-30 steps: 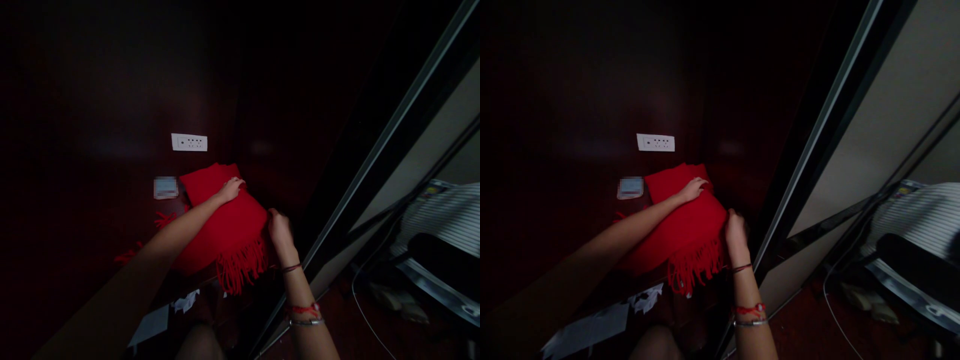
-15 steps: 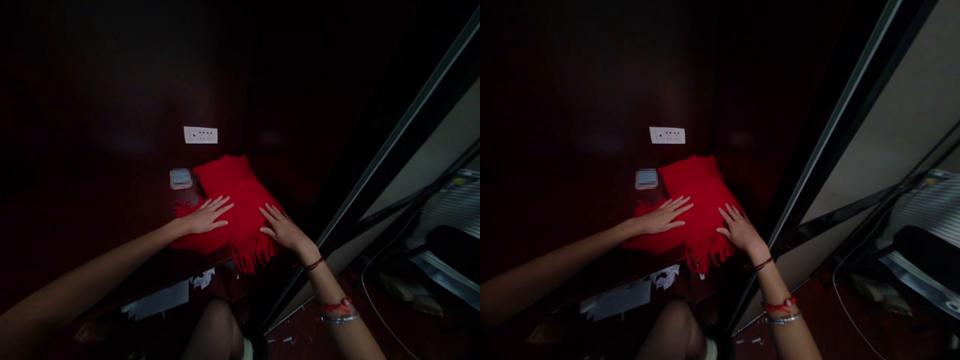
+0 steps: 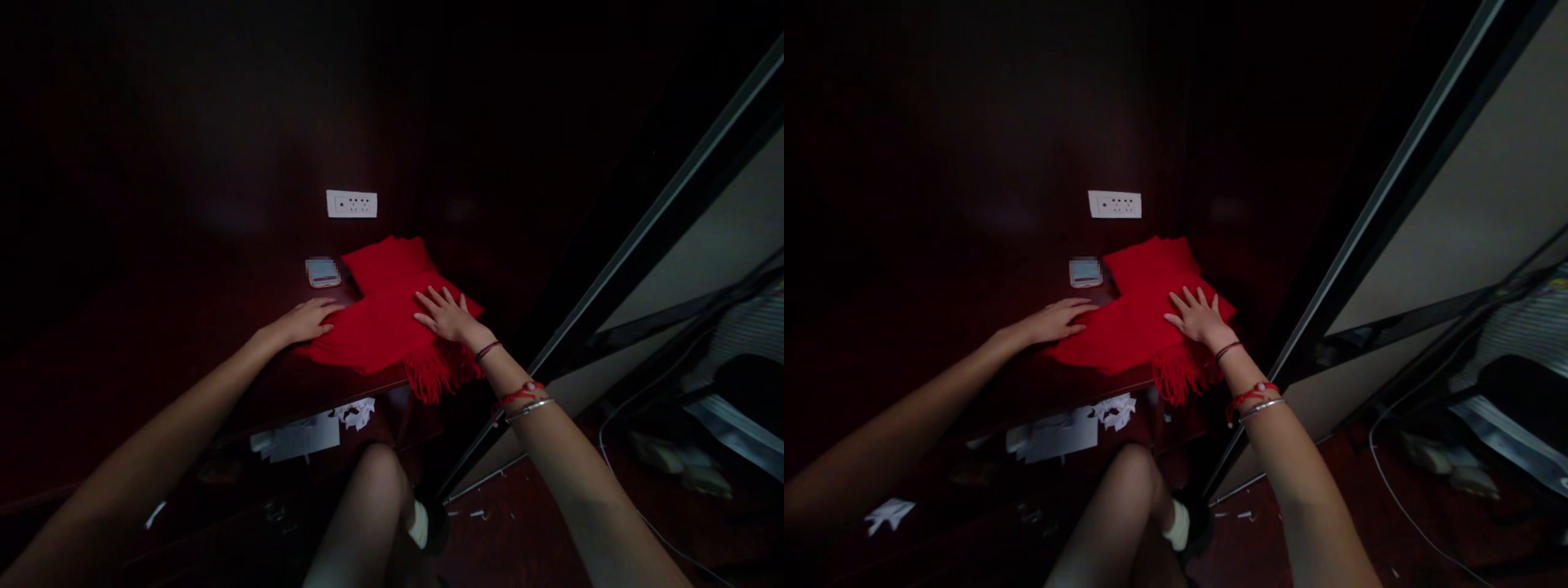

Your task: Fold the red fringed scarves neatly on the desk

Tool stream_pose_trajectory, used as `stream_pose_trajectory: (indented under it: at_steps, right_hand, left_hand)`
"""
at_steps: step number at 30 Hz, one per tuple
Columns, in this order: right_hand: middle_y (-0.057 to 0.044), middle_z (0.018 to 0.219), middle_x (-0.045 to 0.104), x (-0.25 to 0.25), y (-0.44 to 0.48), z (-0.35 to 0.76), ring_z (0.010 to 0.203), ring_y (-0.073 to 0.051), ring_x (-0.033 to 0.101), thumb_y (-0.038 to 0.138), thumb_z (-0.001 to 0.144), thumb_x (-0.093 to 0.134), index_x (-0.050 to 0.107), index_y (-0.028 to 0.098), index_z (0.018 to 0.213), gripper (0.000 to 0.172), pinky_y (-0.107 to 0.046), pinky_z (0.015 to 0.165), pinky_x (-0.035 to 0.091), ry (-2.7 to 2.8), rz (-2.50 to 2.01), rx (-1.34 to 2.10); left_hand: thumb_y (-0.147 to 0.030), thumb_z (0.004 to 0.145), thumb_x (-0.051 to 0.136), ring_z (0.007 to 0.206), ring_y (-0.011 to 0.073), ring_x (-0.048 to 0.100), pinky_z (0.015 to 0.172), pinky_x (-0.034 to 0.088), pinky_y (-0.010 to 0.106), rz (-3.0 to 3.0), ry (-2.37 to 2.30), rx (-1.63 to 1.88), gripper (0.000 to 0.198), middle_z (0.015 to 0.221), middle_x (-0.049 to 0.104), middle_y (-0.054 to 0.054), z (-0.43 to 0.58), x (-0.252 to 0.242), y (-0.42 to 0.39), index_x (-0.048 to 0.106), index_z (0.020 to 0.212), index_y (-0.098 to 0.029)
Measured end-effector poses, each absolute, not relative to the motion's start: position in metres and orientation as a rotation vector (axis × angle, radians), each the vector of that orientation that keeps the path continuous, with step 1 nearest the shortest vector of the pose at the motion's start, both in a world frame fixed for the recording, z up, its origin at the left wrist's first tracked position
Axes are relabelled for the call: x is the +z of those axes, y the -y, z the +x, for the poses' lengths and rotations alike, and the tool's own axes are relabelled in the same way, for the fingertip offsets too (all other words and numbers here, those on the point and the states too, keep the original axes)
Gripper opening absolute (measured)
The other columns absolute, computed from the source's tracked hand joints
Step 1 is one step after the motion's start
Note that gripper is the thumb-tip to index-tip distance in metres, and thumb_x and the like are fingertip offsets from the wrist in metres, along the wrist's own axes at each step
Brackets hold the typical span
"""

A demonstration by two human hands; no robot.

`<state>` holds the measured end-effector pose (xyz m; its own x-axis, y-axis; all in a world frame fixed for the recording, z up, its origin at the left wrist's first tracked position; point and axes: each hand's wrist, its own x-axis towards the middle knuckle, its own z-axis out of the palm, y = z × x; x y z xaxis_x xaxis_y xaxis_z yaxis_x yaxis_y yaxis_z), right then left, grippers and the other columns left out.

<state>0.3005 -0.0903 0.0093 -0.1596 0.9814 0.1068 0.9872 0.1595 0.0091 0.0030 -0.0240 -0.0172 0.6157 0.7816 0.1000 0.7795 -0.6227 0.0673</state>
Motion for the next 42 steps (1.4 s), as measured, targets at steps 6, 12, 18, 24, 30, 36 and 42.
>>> stream_pose_trajectory:
  at_steps: [6,12,18,24,30,36,42]
  right_hand:
    - [-0.011,0.136,0.022,-0.004,0.09,0.298,0.124,-0.03,0.014,0.047,0.083,0.029,0.026,0.019,0.13,0.055,-0.054,0.096,0.014,2.254,-1.98,-0.139]
    - [-0.007,0.128,0.037,-0.014,0.144,0.245,0.121,-0.021,0.024,0.027,0.08,0.042,0.039,0.019,0.122,0.042,-0.043,0.1,0.02,2.461,-1.199,-0.463]
    - [-0.009,0.104,0.055,-0.034,0.153,0.217,0.101,-0.019,0.044,0.013,0.08,0.042,0.046,0.016,0.114,0.035,-0.038,0.092,0.03,2.598,-1.055,-0.584]
    - [-0.006,0.084,0.059,-0.026,0.137,0.203,0.079,-0.018,0.051,0.02,0.079,0.047,0.052,0.016,0.105,0.027,-0.031,0.074,0.039,2.565,-1.112,-0.569]
    - [-0.007,0.086,0.061,-0.011,0.125,0.194,0.078,-0.015,0.056,0.031,0.086,0.033,0.056,0.016,0.095,0.029,-0.023,0.069,0.041,2.283,-1.292,-0.367]
    - [-0.007,0.089,0.063,-0.007,0.114,0.2,0.079,-0.017,0.058,0.031,0.086,0.034,0.05,0.017,0.108,0.031,-0.025,0.067,0.043,2.397,-1.307,-0.265]
    - [-0.005,0.097,0.056,-0.003,0.116,0.204,0.092,-0.015,0.051,0.008,0.079,0.042,0.042,0.022,0.119,0.042,-0.027,0.078,0.04,2.685,-0.924,-0.396]
  left_hand:
    - [-0.03,0.067,0.044,0.078,0.0165,0.054,0.069,0.039,0.024,2.402,-1.314,0.463,0.045,0.088,0.059,0.004,-0.024,-0.023,0.025,0.05,0.108,-0.013]
    - [-0.032,0.065,0.05,0.053,0.0098,0.047,0.049,0.034,0.02,1.949,-1.239,0.772,0.021,0.059,0.05,-0.003,-0.01,-0.022,0.032,0.051,0.076,-0.014]
    - [-0.026,0.059,0.062,0.053,0.0089,0.049,0.044,0.033,0.018,1.625,-1.155,0.751,0.043,0.07,0.056,-0.001,-0.004,-0.026,0.04,0.047,0.098,-0.016]
    - [-0.031,0.062,0.059,0.06,0.0086,0.052,0.051,0.037,0.017,1.449,-1.051,0.821,0.019,0.069,0.058,0.0,-0.009,-0.026,0.031,0.056,0.071,-0.014]
    - [-0.037,0.064,0.061,0.066,0.007,0.054,0.059,0.041,0.017,1.297,-0.949,0.996,0.025,0.075,0.057,-0.005,-0.01,-0.02,0.035,0.052,0.078,-0.02]
    - [-0.03,0.056,0.069,0.067,0.011,0.056,0.057,0.042,0.019,1.402,-1.037,0.805,0.039,0.081,0.061,0.0,-0.006,-0.022,0.039,0.056,0.09,-0.018]
    - [-0.028,0.064,0.062,0.074,0.0129,0.057,0.066,0.044,0.022,1.312,-0.939,1.038,0.029,0.083,0.062,0.002,-0.009,-0.018,0.038,0.057,0.09,-0.017]
